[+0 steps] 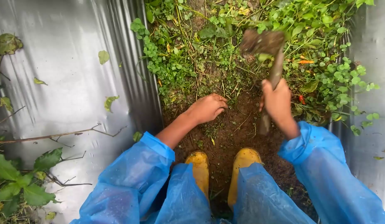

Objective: Weeding a garden bed by using a hand hoe to loosen soil and pulling out weeds by hand.

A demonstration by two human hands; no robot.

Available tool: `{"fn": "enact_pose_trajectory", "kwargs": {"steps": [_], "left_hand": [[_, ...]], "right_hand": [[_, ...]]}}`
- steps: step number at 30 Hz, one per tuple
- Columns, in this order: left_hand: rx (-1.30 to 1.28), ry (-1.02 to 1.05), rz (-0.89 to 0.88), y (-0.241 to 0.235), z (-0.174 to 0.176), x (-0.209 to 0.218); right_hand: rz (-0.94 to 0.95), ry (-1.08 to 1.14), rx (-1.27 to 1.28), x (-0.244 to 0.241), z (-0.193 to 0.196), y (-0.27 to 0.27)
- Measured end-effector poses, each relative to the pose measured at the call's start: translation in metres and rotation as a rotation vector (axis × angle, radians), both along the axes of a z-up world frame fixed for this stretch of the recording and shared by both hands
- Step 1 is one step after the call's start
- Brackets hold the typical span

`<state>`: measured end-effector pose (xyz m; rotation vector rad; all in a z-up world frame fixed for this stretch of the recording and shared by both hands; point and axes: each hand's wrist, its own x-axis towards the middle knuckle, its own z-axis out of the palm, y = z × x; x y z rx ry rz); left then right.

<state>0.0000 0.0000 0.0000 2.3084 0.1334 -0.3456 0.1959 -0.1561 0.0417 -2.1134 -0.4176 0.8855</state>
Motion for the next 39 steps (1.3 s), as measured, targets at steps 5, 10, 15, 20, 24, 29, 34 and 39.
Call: {"fn": "enact_pose_trajectory", "kwargs": {"steps": [5,10,15,20,24,29,34,39], "left_hand": [[-0.008,0.038,0.006,-0.002,-0.022,-0.001],[0.018,-0.044,0.020,0.000,-0.048,-0.010],[0.002,-0.092,0.086,0.014,-0.021,-0.011],[-0.016,-0.078,0.099,0.011,-0.022,-0.018],[-0.003,-0.072,0.049,0.011,-0.025,-0.014],[0.013,-0.038,0.032,0.007,-0.017,-0.014],[0.071,0.030,-0.069,0.007,0.018,-0.008],[0.073,0.179,-0.043,0.005,0.036,-0.005]], "right_hand": [[0.155,0.123,-0.206,-0.023,0.012,-0.002],[0.006,-0.012,-0.041,-0.001,0.002,0.021],[0.249,0.129,-0.304,-0.057,0.014,-0.001],[0.096,0.019,-0.143,-0.009,-0.004,0.017],[0.165,0.055,-0.240,-0.050,0.025,0.000],[0.156,0.069,-0.247,-0.033,0.015,-0.015],[0.028,0.036,-0.161,-0.046,0.027,-0.019],[0.125,0.109,-0.294,-0.057,0.037,-0.023]]}}
